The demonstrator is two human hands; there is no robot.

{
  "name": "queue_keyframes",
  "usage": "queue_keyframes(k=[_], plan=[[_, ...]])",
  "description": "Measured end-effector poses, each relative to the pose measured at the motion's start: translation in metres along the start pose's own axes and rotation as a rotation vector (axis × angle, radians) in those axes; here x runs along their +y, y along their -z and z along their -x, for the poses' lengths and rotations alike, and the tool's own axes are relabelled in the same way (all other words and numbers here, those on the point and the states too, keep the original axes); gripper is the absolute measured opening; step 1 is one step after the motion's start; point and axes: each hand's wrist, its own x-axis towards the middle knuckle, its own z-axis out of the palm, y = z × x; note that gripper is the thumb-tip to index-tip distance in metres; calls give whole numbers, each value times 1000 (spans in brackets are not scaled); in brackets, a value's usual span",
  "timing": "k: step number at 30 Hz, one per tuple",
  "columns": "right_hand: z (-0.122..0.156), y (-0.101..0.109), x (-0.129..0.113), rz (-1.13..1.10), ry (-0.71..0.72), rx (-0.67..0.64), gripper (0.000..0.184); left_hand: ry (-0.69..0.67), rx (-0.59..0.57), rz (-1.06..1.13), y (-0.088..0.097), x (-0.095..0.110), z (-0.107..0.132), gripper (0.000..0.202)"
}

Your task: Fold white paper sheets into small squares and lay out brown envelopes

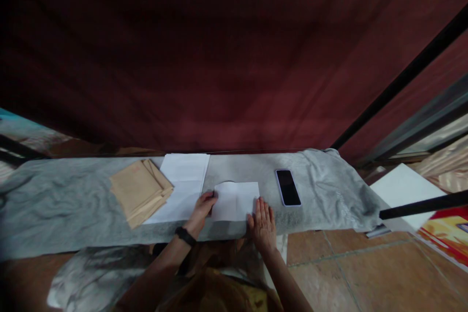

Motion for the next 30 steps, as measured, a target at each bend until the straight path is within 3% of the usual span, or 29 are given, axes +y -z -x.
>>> queue_keyframes(k=[7, 12, 15, 17, 20, 24, 27, 30], plan=[[-6, 7, -6, -79, -32, -9, 66, 97, -27, 111, 7, 9, 18, 27], [-11, 18, -40, -308, 78, -134, 73, 180, -43, 212, 4, 13, 28, 36], [-22, 25, -61, -500, 49, -169, 73, 208, -69, 272, -3, 22, 34, 42], [-37, 32, -67, -661, -60, -158, 65, 214, -144, 350, -7, 33, 37, 43], [-65, 47, -63, -959, -363, -109, 50, 197, -277, 490, -9, 47, 41, 42], [-91, 64, -55, -1283, -769, -3, 47, 209, -210, 397, -8, 44, 44, 41], [-93, 61, -56, -1437, -869, 16, 46, 216, -283, 370, -9, 30, 48, 46], [-83, 47, -54, -1446, -901, 8, 47, 92, -299, 355, -9, 21, 47, 48]])
